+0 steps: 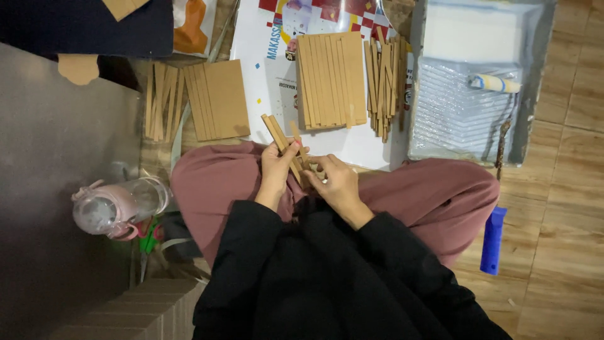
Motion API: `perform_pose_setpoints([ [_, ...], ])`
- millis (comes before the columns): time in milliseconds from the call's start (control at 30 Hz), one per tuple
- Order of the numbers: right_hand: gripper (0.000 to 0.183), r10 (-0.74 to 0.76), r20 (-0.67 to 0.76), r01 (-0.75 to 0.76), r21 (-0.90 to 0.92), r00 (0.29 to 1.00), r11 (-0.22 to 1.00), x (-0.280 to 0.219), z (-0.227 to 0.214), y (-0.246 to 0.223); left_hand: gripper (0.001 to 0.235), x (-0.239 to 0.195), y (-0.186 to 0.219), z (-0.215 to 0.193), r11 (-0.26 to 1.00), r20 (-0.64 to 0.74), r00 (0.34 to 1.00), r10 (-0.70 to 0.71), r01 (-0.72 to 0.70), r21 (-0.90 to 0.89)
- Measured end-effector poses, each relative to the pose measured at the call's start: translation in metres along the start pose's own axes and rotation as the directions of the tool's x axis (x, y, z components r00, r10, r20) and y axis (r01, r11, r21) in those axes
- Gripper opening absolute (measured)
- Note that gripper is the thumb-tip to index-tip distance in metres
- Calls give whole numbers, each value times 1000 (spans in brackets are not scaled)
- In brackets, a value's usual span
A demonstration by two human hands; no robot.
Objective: Organizing and assembling thin cardboard strips into a larger cardboard frame.
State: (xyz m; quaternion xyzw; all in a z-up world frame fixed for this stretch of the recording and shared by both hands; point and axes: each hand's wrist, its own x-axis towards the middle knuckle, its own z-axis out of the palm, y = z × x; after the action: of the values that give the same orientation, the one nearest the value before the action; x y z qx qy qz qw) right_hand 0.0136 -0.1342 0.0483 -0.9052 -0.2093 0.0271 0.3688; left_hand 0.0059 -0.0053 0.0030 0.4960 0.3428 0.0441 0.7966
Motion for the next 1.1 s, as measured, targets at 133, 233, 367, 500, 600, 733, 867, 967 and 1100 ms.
perform_pose_setpoints([
  [133,18,-11,16,12,-40,1000,999,-2,5,2,23,0,-1,0,1000,-7,1000,7,-7,-26],
  [233,19,30,27,-27,-94,999,995,-5,12,7,25,0,-2,-1,994,17,1000,-13,15,-110],
  [367,16,10,28,-4,-203,1000,979,-6,19,15,24,2,-3,-3,1000,31,999,23,-22,-19],
  [500,12,28,31,-21,-222,999,975,-4,16,13,29,-1,0,-3,996,75,997,-15,22,-88],
  [600,13,53,31,-45,-204,998,978,-5,15,13,27,0,0,-4,995,93,995,-43,51,-91],
  [733,16,163,80,-160,-41,983,986,-3,7,8,25,4,-7,-8,993,98,993,-62,71,-91],
  [867,16,139,81,-145,84,987,986,-2,3,10,22,6,-8,-8,995,99,994,-48,56,-77],
  [967,14,126,30,-129,154,992,980,1,1,5,25,5,-6,-7,996,89,995,-36,42,-76],
  [1100,11,88,-54,-72,257,995,964,6,-5,-6,30,3,-2,-4,989,75,996,-48,57,-135],
])
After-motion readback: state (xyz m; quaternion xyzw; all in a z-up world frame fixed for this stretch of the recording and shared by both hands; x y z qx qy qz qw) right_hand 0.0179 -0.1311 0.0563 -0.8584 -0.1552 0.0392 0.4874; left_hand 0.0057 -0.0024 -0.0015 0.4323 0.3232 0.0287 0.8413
